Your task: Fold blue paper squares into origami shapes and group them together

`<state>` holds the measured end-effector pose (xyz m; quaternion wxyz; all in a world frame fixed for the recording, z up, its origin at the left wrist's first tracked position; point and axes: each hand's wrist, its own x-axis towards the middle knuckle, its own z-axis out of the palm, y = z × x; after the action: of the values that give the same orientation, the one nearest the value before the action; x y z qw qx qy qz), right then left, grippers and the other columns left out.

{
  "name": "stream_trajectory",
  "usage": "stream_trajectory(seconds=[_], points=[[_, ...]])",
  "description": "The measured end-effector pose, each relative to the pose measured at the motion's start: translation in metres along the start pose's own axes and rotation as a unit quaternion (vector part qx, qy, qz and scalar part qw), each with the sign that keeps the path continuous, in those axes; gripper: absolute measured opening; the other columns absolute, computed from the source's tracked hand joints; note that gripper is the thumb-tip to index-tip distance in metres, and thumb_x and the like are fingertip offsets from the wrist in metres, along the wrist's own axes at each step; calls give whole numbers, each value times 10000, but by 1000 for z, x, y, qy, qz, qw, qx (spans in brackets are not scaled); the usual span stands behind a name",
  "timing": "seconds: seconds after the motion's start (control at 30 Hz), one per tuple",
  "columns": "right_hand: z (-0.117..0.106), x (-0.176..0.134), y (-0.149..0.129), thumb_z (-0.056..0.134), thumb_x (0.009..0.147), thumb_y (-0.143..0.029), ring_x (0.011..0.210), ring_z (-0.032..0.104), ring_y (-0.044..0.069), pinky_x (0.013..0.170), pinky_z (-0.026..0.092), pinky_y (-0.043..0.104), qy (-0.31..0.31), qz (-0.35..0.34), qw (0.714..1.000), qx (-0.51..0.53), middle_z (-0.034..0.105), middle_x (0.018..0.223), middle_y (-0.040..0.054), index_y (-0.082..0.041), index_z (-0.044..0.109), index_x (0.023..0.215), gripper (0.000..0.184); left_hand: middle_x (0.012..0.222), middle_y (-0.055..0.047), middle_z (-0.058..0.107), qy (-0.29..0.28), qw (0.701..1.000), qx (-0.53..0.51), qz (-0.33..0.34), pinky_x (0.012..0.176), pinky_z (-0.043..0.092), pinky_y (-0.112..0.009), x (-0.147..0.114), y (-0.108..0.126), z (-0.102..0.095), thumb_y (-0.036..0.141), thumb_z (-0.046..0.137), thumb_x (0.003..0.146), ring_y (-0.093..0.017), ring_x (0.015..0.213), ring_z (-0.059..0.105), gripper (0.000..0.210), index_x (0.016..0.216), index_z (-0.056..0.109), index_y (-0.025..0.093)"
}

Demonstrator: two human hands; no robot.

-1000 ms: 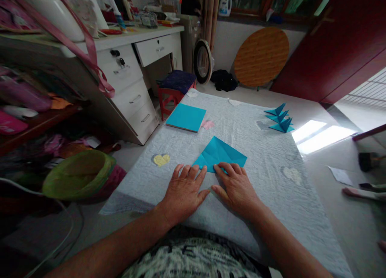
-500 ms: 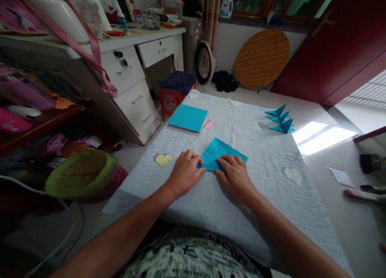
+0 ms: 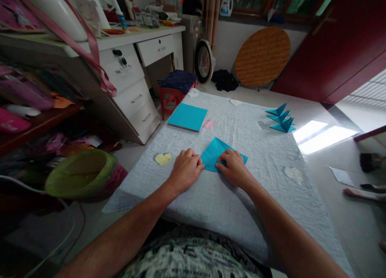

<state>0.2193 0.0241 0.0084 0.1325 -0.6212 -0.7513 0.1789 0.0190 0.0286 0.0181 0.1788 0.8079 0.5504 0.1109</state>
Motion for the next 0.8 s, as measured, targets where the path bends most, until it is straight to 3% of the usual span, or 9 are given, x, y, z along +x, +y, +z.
stream_trajectory(seconds=[0.53,0.7,0.8], points=[[3,-1,1,659,863,-264,952,527,261,828,354,366,17,1,1000,-12,606,986,89,-196,679,871,72,1005,-77,583,25,999,32,-12,895,435,-383,-2,-2,7,241,572,919,-253,982,524,95,882,644,191],[3,-2,1,640,865,-275,932,519,256,806,346,358,24,-10,999,-19,591,980,85,-200,654,876,77,1089,-86,571,59,997,44,14,899,444,-402,-11,3,9,206,534,937,-259,1019,508,156,1077,601,190],[4,-2,1,624,868,-276,929,513,258,796,341,357,30,-15,999,-23,590,976,85,-200,646,876,79,1217,-86,552,63,991,88,81,927,426,-427,-24,13,13,215,472,980,-268,1084,487,266,1224,577,237]])
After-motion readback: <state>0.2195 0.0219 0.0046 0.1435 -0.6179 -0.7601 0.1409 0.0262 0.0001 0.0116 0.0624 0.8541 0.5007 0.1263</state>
